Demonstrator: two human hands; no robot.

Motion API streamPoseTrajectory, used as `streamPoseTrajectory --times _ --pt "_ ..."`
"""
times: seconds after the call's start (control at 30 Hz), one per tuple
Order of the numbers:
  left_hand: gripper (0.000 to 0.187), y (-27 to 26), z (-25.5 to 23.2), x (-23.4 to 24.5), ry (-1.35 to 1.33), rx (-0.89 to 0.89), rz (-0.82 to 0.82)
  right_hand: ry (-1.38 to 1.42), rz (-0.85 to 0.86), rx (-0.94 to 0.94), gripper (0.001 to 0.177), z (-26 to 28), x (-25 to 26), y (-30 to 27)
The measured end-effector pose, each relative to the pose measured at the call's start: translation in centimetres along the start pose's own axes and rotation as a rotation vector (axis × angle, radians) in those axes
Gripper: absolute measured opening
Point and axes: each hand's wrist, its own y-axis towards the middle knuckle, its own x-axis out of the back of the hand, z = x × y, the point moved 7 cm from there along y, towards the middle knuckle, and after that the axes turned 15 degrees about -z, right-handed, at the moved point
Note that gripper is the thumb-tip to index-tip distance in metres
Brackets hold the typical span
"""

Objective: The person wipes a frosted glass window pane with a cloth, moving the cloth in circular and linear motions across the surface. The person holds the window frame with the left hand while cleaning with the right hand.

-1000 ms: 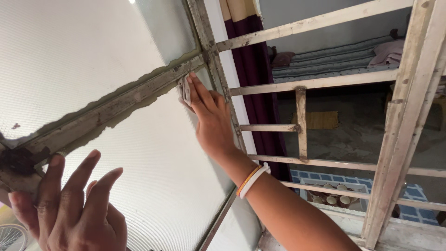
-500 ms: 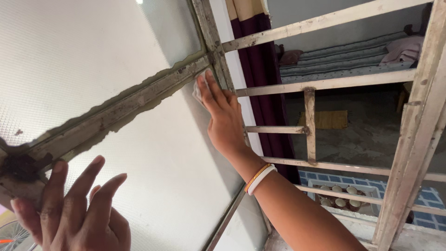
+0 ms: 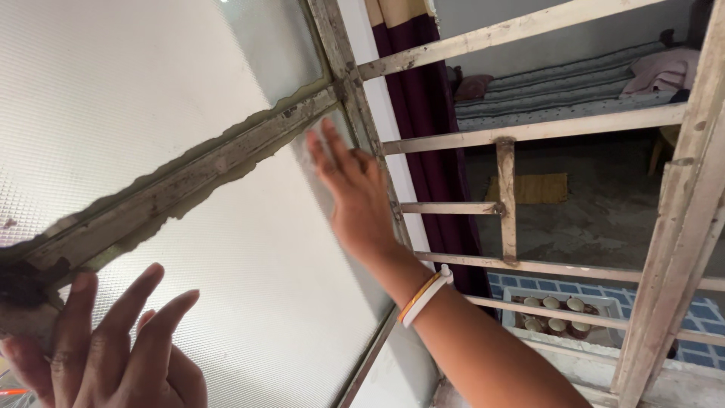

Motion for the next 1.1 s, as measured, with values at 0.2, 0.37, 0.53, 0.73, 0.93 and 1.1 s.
streamPoseTrajectory --times 0.2,0.37,0.53,0.73,0.93,1.1 --pt "0.030 0.8 -1.4 1.3 -0.180 0.122 -0.089 -0.002 0.084 -0.113 0.076 -2.2 0.4 0.9" --pt "0.035 -0.4 -1.5 1.1 -0.077 0.012 -0.055 0.067 -0.004 -0.101 0.068 0.6 1.2 -0.3" --pt "0.029 -0.6 -0.7 1.2 -0.187 0.065 -0.049 0.080 0.035 -0.026 0.071 1.7 2.3 -2.0" --pt "0.028 -1.6 -0.2 0.5 -0.037 -0.059 -0.069 0.035 0.096 -0.177 0.084 -2.3 1.1 -1.5" --pt "0.017 -2.1 -1.1 2.2 0.168 -0.230 -0.214 0.008 0.066 -0.224 0.078 -1.1 0.7 -2.2" --pt "0.022 -3.3 1.2 0.8 0.177 -0.047 -0.294 0.105 0.060 -0.111 0.074 1.2 2.0 -4.1"
